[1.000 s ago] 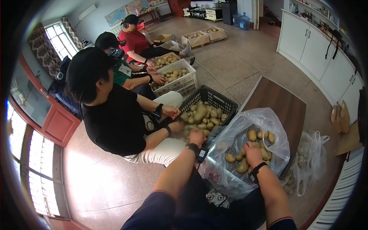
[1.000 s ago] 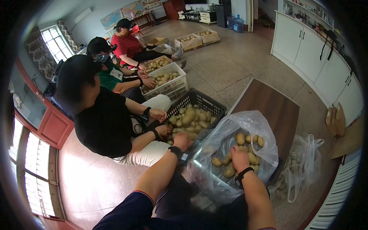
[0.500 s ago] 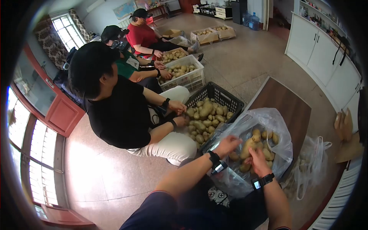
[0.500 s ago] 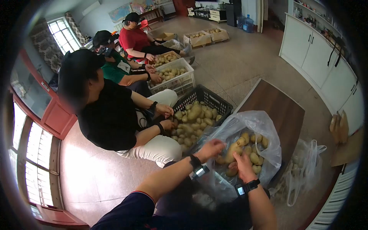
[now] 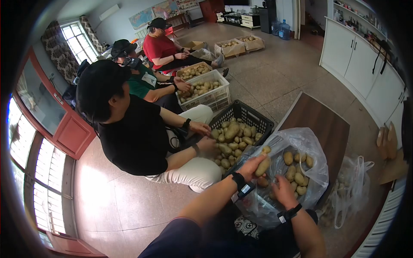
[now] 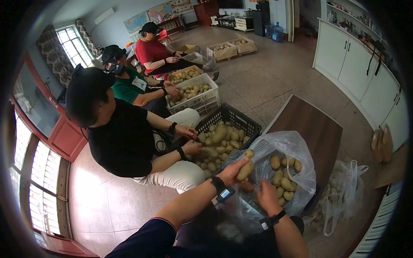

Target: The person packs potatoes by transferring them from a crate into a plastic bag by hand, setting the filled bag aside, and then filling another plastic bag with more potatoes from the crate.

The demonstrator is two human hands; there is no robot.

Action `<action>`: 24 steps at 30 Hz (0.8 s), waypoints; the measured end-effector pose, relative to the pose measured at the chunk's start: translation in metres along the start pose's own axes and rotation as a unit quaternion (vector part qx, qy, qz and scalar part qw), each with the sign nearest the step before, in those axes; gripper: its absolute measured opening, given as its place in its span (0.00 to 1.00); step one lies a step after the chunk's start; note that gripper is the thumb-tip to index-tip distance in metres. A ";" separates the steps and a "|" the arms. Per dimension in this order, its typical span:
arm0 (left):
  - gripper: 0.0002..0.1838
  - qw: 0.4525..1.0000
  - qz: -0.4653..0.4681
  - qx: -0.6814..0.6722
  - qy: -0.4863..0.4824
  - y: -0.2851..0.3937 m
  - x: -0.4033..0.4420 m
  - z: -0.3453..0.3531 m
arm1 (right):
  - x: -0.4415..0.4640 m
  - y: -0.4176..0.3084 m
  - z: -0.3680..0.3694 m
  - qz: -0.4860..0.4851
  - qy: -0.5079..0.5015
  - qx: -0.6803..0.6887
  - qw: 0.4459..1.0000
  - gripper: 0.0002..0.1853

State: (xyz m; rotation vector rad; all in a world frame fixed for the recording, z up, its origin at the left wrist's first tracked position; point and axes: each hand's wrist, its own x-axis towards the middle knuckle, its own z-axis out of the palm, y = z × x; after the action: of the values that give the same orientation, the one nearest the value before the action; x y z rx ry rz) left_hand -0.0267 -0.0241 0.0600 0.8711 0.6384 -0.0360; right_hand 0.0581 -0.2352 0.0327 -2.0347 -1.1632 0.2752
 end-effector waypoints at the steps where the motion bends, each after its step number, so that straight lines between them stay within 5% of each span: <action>1: 0.26 1.000 0.000 0.000 0.000 0.000 0.005 -0.006 | -0.005 0.001 0.000 -0.045 -0.004 -0.109 0.993 0.22; 3: 0.27 0.994 0.024 -0.110 0.010 0.006 0.014 -0.021 | -0.013 -0.005 0.002 -0.019 -0.042 -0.150 0.988 0.24; 11: 0.29 0.970 0.095 -0.074 0.210 0.019 0.015 -0.081 | -0.022 0.000 0.021 0.012 -0.131 -0.265 0.955 0.30; 15: 0.29 0.966 0.100 -0.084 0.222 0.016 0.021 -0.117 | -0.029 0.004 0.028 -0.016 -0.122 -0.290 0.949 0.27; 17: 0.27 0.953 0.152 0.014 0.260 0.015 0.015 -0.122 | -0.027 0.011 0.031 -0.037 -0.105 -0.313 0.943 0.22; 20: 0.26 0.957 0.107 -0.021 0.270 0.006 0.023 -0.138 | -0.034 0.022 0.039 -0.041 -0.089 -0.354 0.930 0.08; 24: 0.24 0.955 0.067 -0.049 0.286 0.018 0.024 -0.135 | -0.033 0.007 0.032 -0.045 -0.063 -0.383 0.920 0.07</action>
State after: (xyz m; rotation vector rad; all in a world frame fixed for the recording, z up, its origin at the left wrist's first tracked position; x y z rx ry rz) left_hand -0.0709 0.0910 -0.0036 0.8281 1.1099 0.3803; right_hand 0.0273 -0.2477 0.0005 -2.6425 -1.6139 -0.1322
